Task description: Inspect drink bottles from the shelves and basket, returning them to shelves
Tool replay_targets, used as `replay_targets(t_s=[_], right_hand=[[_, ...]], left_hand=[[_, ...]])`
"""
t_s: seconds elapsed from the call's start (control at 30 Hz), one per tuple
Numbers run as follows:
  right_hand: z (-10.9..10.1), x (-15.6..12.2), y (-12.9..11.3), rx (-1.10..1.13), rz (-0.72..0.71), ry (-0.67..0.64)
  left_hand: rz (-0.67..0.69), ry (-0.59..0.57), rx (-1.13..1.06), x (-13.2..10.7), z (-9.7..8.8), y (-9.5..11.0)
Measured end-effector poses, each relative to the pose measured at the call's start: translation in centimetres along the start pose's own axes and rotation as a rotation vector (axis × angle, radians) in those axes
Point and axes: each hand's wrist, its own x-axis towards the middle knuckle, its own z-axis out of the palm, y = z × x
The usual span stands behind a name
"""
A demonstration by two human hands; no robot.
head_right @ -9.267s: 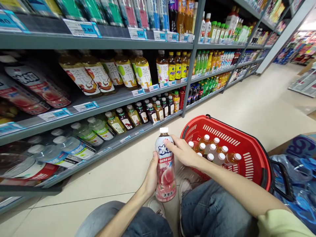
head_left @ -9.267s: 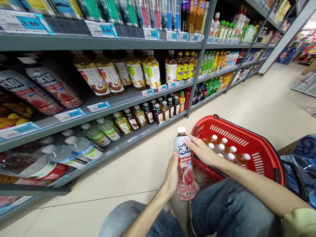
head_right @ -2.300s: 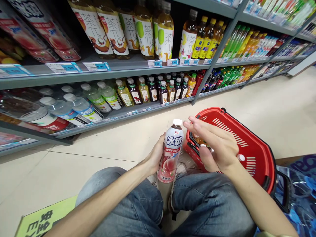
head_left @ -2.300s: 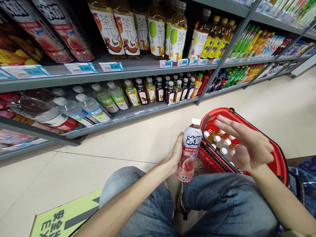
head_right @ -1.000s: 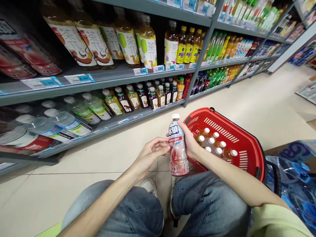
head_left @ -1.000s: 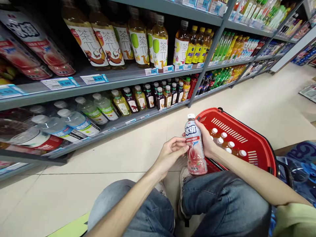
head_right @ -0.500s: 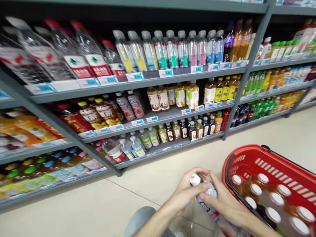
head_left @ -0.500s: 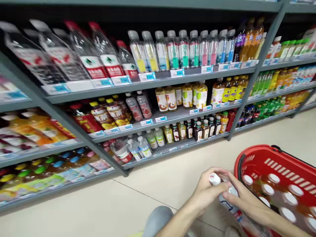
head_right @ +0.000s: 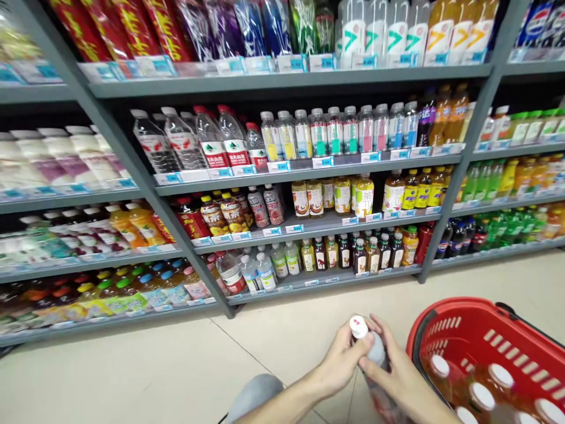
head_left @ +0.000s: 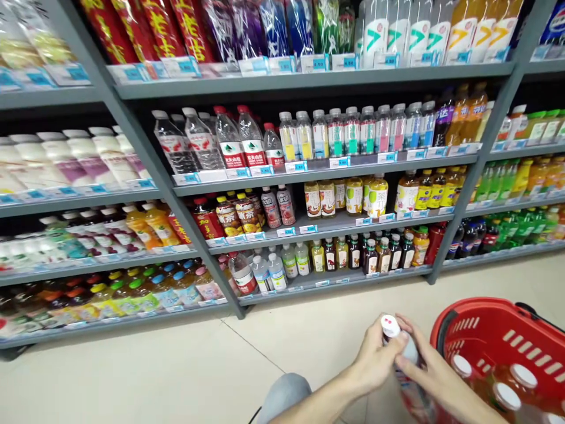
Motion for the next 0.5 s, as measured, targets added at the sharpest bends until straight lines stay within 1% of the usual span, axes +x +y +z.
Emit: replay_targets(t_s=[0.07, 0.1, 0.17, 0.27, 0.33, 0.4, 0.5], right_hand=[[-0.1, 0.2, 0.5, -0.083, -0.014, -0.024], [-0.3, 0.1, 0.6, -0.132, -0.003, -0.034], [-0.7, -0.2, 0.3, -0.201, 0.055, -0.070], [-1.3, -1.2, -1.4, -0.247, 0.125, -0.172], [-1.6, -2.1, -3.0, -0.295, 0.115, -0.247], [-1.8, -2.8, -4.1, -0.327, 0.116, -0.332], [-2.0, -3.4, -4.3, -0.323, 0.114, -0.431]], left_hand=[[0.064, 0.077, 0.140, 0.9, -1.3, 0.8], [0.109, 0.123, 0.230, 1.6, -2.2, 1.7], [0.220, 0.243, 0.412, 3.1, -4.5, 4.4], [0.481, 0.460, 0.728, 6.0, -8.8, 9.7], [0.554, 0.550, 0.802, 8.1, -11.9, 13.2], [0.612, 0.634, 0.866, 10.1, -15.1, 16.0], [0.676, 0.751, 0.954, 12.2, -19.7, 18.8]])
